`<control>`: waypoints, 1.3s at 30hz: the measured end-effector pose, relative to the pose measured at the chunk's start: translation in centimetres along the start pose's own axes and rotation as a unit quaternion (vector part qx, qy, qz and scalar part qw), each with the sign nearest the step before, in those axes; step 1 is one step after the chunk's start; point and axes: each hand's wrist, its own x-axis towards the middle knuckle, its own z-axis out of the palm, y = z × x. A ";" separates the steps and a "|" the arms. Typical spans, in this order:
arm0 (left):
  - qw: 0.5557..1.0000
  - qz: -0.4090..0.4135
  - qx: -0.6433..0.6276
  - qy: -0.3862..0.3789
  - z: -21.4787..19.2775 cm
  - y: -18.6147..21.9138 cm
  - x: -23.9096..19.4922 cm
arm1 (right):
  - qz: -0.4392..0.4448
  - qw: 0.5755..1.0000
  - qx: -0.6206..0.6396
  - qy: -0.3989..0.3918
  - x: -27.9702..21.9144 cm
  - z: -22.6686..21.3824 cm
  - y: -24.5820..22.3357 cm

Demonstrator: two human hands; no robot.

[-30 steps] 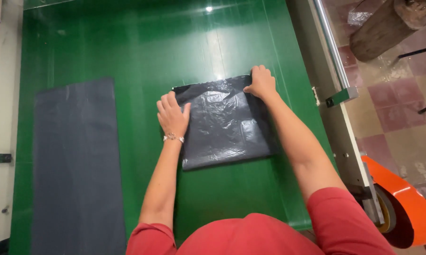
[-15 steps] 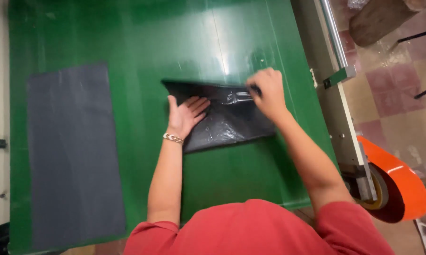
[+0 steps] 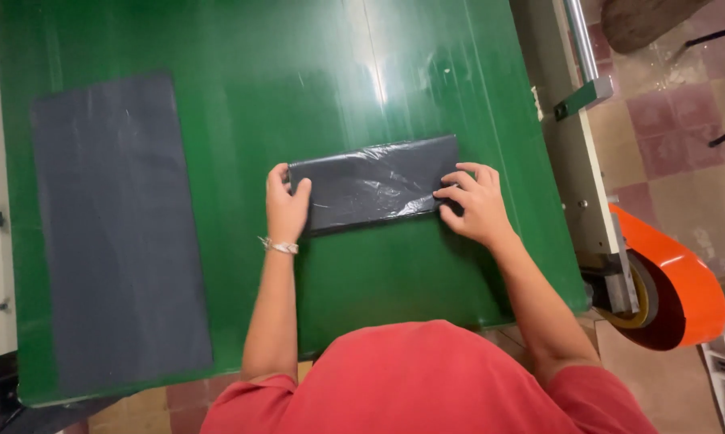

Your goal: Picking up plastic bags from a conveyor belt, folding them into smaller rectangles, and stacking them in a plastic crate.

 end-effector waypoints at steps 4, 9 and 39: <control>0.920 0.180 0.334 0.100 3.8 4.9 -2.4 | -0.028 0.999 0.026 -0.015 4.2 0.3 -3.0; 0.858 0.318 0.387 -0.110 10.0 7.3 -4.8 | -0.023 0.993 0.101 -0.047 8.8 8.2 -8.3; 0.758 -0.100 -0.068 -0.640 4.6 4.2 0.0 | 0.222 0.855 0.441 -0.159 -12.2 7.8 -9.4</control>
